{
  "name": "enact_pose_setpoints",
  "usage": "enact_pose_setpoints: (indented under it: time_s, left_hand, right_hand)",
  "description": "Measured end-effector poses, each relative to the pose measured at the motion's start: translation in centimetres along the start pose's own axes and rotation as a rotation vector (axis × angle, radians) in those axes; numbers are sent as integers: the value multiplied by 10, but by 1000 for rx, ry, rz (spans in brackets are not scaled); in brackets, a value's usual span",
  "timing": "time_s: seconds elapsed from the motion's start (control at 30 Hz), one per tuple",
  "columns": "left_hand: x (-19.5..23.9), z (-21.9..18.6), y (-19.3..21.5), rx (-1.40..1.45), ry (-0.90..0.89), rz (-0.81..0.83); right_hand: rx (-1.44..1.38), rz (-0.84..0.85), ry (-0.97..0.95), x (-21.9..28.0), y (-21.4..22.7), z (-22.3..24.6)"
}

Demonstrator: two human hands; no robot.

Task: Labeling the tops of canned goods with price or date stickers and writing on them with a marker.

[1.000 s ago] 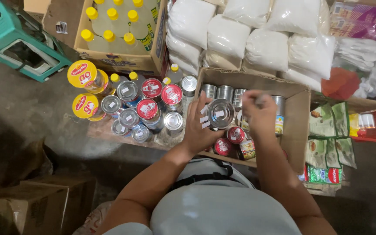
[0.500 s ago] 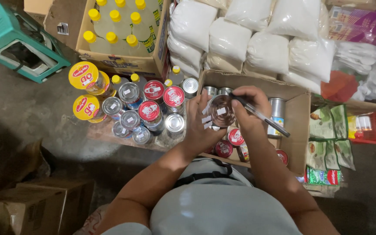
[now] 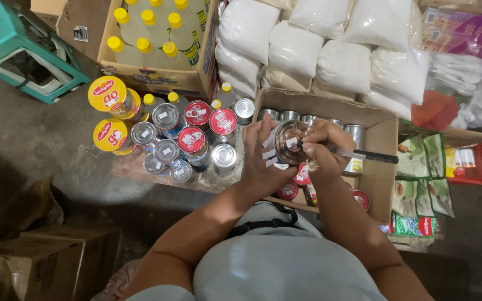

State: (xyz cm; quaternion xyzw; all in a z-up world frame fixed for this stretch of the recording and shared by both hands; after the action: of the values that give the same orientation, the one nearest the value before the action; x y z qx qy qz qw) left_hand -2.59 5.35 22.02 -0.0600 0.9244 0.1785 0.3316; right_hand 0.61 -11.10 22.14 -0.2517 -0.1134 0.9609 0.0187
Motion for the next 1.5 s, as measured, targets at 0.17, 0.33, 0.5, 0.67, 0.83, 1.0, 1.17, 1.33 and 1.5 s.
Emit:
enact_pose_setpoints:
  time_s: [0.17, 0.33, 0.5, 0.67, 0.83, 1.0, 1.17, 1.33, 1.5]
  left_hand:
    - [-1, -6, 3, -18, -27, 0]
    - [1, -8, 4, -19, -30, 3]
    - [1, -9, 5, -26, -29, -7]
    - [0, -11, 5, -25, -27, -6]
    - [-2, -11, 4, -31, -40, -22]
    - [-3, -9, 1, -35, -42, -16]
    - [-4, -6, -1, -40, -19, -5]
    - [-2, 1, -2, 2, 2, -24]
    - [-7, 2, -4, 0, -7, -2]
  right_hand:
    - [69, 16, 51, -1, -6, 11]
    - [91, 28, 54, -1, -9, 14]
    - [57, 9, -12, 1, -6, 12]
    - [110, 18, 10, 0, -10, 20]
    - [94, 12, 23, -1, -7, 17]
    - [106, 19, 76, -5, -10, 22]
    - [78, 23, 47, -3, 0, 7]
    - [-143, -198, -213, -6, 12, -4]
    - [266, 144, -118, -10, 14, -6]
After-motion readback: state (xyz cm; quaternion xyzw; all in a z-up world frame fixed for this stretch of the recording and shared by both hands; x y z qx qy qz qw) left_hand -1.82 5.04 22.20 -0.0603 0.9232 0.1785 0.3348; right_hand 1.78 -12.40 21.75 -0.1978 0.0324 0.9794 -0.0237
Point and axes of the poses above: each hand's wrist, its own x-axis away from the middle knuckle, its own y-axis out of the back of the hand, z = x × y, the point moved 7 cm from there along -x, towards the middle knuckle
